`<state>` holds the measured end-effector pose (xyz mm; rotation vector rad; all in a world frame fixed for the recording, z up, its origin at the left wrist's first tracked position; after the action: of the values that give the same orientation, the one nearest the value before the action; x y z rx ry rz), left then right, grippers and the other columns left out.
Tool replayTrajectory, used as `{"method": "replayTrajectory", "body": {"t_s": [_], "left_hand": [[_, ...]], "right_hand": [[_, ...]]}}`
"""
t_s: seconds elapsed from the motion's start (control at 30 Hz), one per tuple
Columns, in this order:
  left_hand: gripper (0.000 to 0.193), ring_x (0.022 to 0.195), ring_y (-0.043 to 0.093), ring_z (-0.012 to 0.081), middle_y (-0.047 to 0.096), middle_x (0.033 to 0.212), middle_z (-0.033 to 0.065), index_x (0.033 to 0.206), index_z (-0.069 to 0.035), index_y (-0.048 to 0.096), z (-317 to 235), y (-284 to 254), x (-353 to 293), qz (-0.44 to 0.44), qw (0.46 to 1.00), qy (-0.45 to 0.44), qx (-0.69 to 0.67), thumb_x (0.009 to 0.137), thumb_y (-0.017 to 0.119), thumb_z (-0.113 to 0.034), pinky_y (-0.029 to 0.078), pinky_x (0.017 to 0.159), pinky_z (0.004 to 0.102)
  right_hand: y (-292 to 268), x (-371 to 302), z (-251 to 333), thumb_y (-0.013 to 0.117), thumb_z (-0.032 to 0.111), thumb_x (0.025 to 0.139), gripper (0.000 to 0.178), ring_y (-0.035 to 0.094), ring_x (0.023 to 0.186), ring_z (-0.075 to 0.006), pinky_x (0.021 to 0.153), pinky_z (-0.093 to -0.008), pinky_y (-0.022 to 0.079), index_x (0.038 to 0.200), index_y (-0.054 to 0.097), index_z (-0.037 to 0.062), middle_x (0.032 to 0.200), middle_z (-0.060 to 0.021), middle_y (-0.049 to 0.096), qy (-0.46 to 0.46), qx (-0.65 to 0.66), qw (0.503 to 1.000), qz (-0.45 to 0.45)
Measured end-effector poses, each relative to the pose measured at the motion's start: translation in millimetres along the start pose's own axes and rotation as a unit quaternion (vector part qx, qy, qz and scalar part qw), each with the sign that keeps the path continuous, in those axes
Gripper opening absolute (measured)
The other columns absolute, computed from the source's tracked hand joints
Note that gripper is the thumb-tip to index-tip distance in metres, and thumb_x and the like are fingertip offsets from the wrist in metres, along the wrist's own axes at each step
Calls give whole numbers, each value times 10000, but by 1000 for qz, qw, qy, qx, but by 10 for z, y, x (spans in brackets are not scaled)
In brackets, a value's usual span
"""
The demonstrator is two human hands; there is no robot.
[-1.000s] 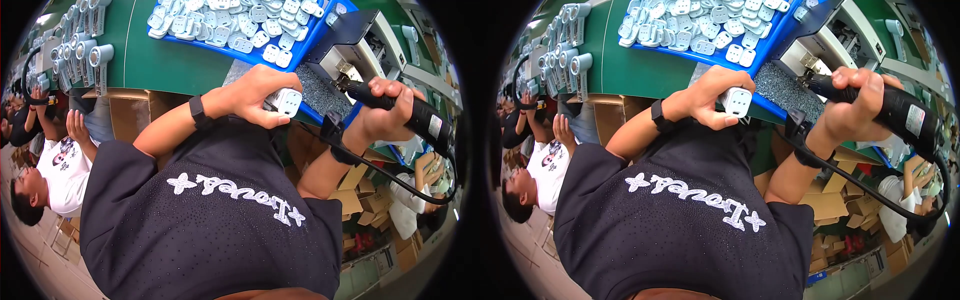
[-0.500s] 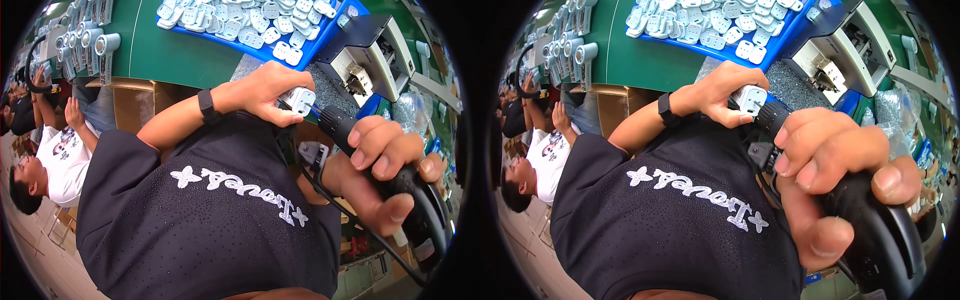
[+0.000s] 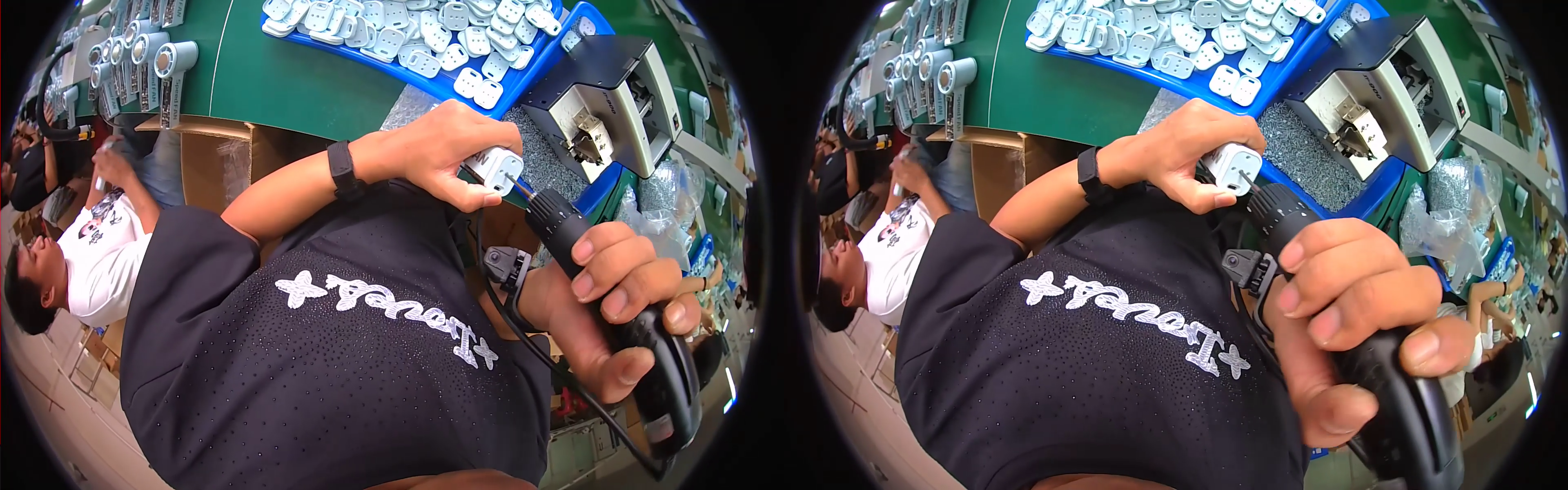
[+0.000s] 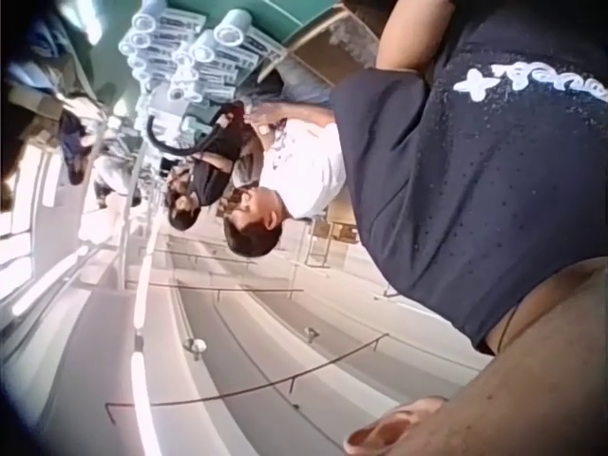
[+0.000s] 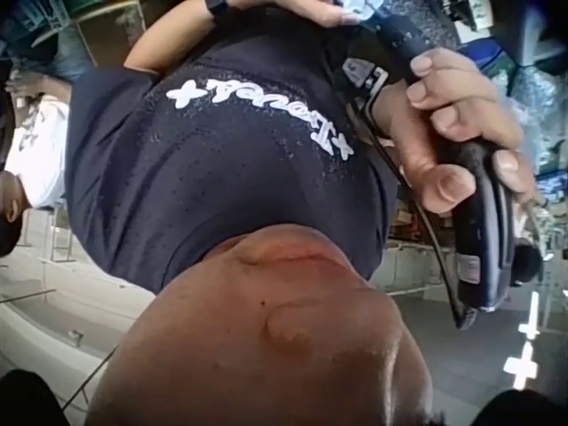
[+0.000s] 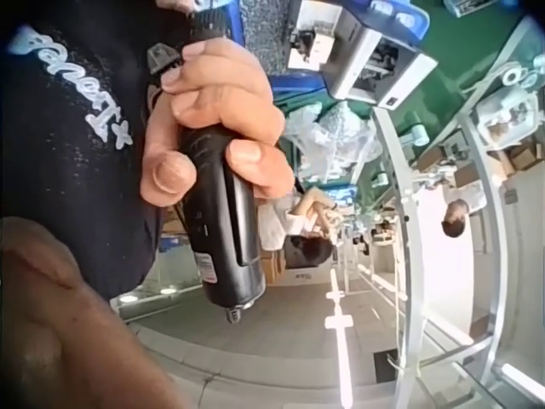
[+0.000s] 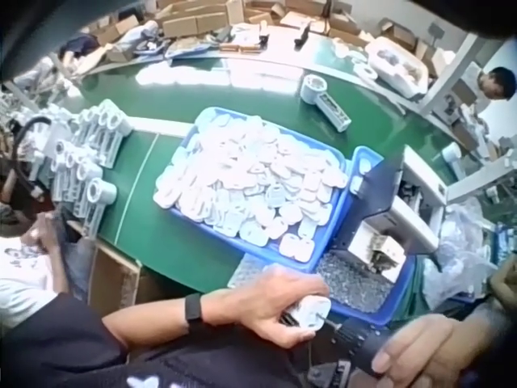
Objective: The person picks up a white plastic component from a blue tray and uses a power screwdriver to fasten a screw into it. They then set the assembled piece onto the green table surface and repeat the process.
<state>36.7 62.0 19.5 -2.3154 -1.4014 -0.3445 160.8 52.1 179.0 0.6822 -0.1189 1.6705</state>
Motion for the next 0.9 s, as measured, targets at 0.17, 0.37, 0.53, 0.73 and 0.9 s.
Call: {"method": "replayTrajectory", "body": {"t_s": [0.17,0.37,0.53,0.73,0.9], "left_hand": [[455,705,652,331,627,764,120,1014,-57,608,-26,10,29,-4,1000,-6,0,722,735,-382,501,591,399],[496,682,645,316,626,804,118,1023,-15,608,-10,11,14,-2,1000,1,11,738,710,-409,509,588,369],[502,673,643,319,629,810,124,1026,-13,609,2,52,17,4,1000,-6,4,744,703,-418,509,581,369],[504,671,646,320,634,824,127,1024,-11,611,7,27,28,6,1000,-2,4,753,704,-425,512,581,368],[494,678,651,313,635,825,127,1008,-13,613,-4,28,7,-2,1000,3,-14,754,710,-426,514,588,368]], "right_hand": [[-739,264,-153,596,204,880,226,533,571,-211,597,-412,484,1062,564,74,742,-97,572,-49,-98,988,-105],[-1009,293,-522,579,220,847,146,503,528,-186,581,-404,456,851,603,77,686,-62,538,9,-180,967,-180],[-684,137,-175,601,288,902,358,547,608,-212,638,-409,473,1180,570,65,823,-86,585,57,43,997,-20],[-209,237,65,656,391,812,432,501,610,-162,640,-358,413,1119,587,95,792,-36,521,54,52,997,9],[-115,249,-123,661,392,810,443,501,617,-161,642,-355,411,1129,575,97,794,-31,510,62,89,993,36]]}}
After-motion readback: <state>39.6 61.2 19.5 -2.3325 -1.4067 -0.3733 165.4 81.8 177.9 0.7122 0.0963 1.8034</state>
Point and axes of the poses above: each hand's wrist, its own x-axis towards the middle knuckle, its own y-axis out of the palm, z = x × y, the point moved 8 cm from there along x, towards the middle knuckle
